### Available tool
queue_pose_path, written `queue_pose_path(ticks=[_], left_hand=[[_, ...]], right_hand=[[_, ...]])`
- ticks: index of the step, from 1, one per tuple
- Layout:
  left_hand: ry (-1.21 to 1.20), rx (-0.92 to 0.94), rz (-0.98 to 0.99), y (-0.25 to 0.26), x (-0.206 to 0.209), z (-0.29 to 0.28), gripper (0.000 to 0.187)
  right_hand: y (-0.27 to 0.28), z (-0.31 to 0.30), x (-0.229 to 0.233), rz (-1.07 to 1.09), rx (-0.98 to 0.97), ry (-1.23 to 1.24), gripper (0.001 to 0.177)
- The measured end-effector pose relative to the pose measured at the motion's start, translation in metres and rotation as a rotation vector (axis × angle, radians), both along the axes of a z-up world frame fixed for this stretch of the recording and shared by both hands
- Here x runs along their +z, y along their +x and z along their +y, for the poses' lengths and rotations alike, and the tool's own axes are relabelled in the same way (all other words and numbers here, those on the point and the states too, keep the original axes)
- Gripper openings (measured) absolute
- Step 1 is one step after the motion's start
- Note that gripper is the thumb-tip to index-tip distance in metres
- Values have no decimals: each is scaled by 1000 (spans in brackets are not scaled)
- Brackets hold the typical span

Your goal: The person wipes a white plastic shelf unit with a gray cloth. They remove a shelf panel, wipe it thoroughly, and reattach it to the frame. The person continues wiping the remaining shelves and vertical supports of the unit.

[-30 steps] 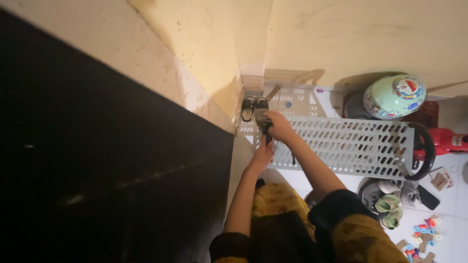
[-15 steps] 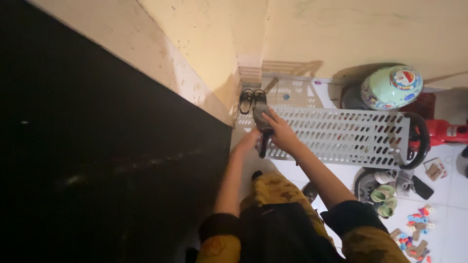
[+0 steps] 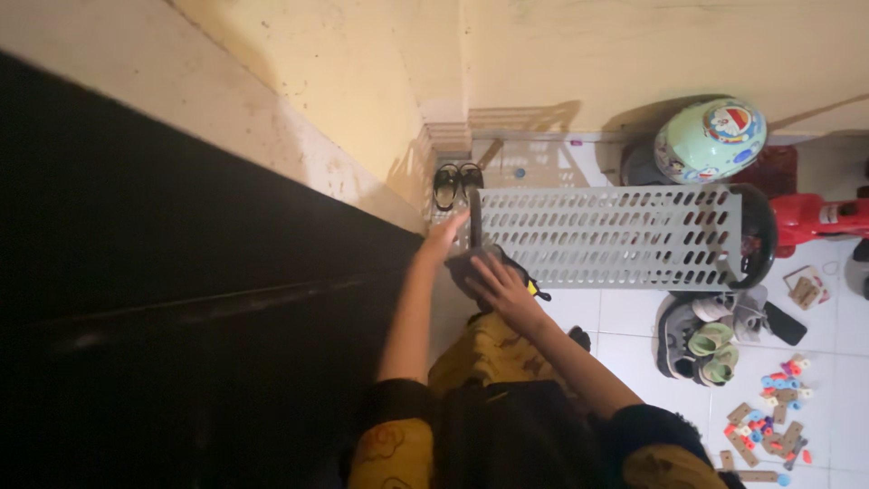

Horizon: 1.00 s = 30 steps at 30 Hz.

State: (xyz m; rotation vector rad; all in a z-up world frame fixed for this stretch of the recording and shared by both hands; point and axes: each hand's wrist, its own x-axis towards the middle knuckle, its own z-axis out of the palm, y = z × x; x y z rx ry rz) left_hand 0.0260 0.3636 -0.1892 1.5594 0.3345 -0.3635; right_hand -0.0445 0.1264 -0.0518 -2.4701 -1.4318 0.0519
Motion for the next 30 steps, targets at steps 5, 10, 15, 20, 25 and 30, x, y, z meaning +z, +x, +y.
queue_pose_path(ticks=[5, 10, 15, 20, 25, 30], left_hand=[[-75, 5, -186, -3, 2, -15, 56], [104, -40, -315, -16, 17, -22, 69], [188, -54, -6, -15, 33, -27, 76], [313, -71, -18, -15, 29, -27, 74], [557, -107, -438, -16, 32, -32, 88], [389, -86, 289, -12, 48, -46, 104]], right_hand=[[-13, -34, -17, 214, 205, -285, 55], [-21, -63, -35, 129, 19, -293, 66], [-20, -114, -55, 188, -178, -250, 74], [-14, -194, -50, 243, -547, -71, 82], [-6, -244, -37, 203, -597, -58, 80], [6, -294, -30, 205, -653, -66, 72]])
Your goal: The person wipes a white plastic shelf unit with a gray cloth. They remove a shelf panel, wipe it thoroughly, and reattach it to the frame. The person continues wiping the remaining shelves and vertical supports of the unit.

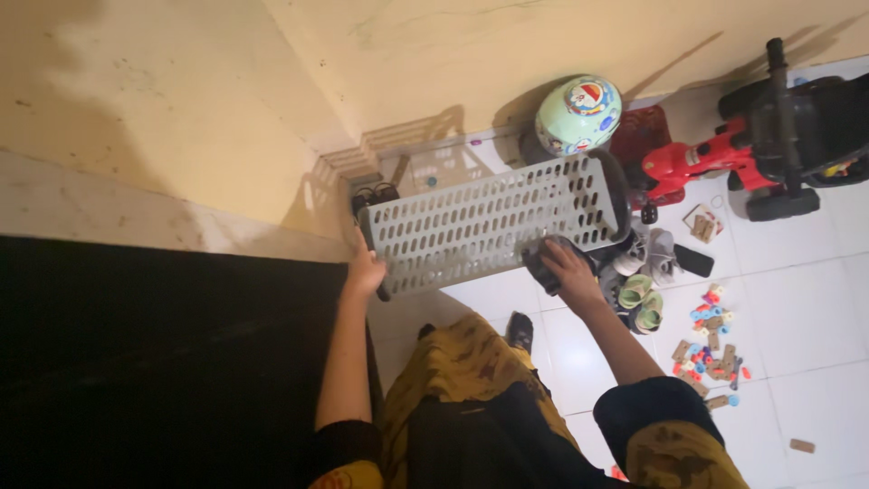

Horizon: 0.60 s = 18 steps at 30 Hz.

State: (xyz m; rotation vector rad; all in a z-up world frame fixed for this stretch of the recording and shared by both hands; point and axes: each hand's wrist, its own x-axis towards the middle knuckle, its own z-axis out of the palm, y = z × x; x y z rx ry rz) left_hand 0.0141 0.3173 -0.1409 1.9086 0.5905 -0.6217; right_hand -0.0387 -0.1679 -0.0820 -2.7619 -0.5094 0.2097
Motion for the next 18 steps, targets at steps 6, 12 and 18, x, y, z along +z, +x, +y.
queue_pose_path(ticks=[6, 12, 18], left_hand=[[87, 77, -237, -12, 17, -15, 92], [152, 184, -111, -14, 11, -22, 67], [118, 132, -562, -21, 26, -19, 61]], right_hand=[[42, -38, 36, 106, -167, 113, 64], [148, -60, 112, -199, -269, 265, 55], [236, -46, 108, 57, -428, -101, 33]])
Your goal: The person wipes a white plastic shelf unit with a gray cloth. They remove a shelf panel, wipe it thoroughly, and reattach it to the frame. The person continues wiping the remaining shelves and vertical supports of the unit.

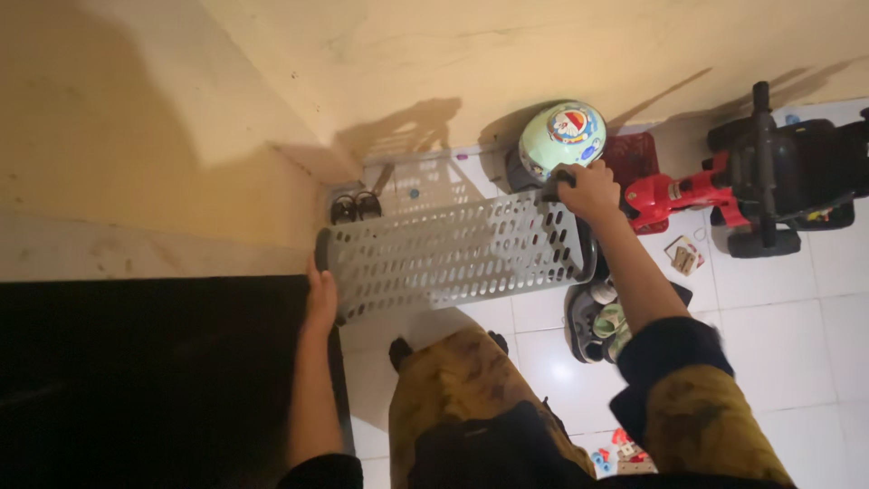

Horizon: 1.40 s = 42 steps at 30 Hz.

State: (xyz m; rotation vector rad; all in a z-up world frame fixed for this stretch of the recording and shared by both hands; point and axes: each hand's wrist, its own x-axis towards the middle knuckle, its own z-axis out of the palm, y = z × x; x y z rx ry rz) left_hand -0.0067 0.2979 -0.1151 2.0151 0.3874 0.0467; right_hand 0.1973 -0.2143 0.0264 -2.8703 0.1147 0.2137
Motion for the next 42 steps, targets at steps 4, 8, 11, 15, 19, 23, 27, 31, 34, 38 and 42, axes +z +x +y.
queue_pose_path(ticks=[4, 8, 11, 15, 19, 23, 27, 31, 34, 38, 42], left_hand=[[-267, 227, 509, -1, 41, -10, 65], [-218, 192, 346, 0, 59, -18, 61], [-153, 194, 289, 5, 54, -20, 58], [-134, 207, 301, -1, 47, -19, 57], [-128, 208, 267, -2, 44, -18, 56], [-128, 215, 267, -1, 40, -18, 56], [-141, 191, 166, -2, 36, -15, 56], [-163, 185, 156, -2, 37, -17, 54], [-138, 219, 224, 0, 41, -18, 55], [-90, 244, 342, 1, 38, -19, 55], [-102, 147, 209, -1, 28, -10, 56]], right_hand=[[9, 7, -24, 138, -40, -93, 45], [-13, -4, -41, 36, 14, 0, 48], [-44, -18, -46, -191, 73, 139, 54], [-89, -35, -40, -362, 83, 257, 59], [-128, -36, -29, -349, 3, 336, 64], [-152, -30, -28, -374, -76, 402, 60], [-181, -26, -47, -442, -121, 357, 58], [-216, -31, -78, -471, -102, 338, 57], [-240, -41, -97, -223, -173, 278, 62], [-261, -68, -92, -22, -227, 160, 79], [-253, -68, -62, -404, -282, 200, 70]])
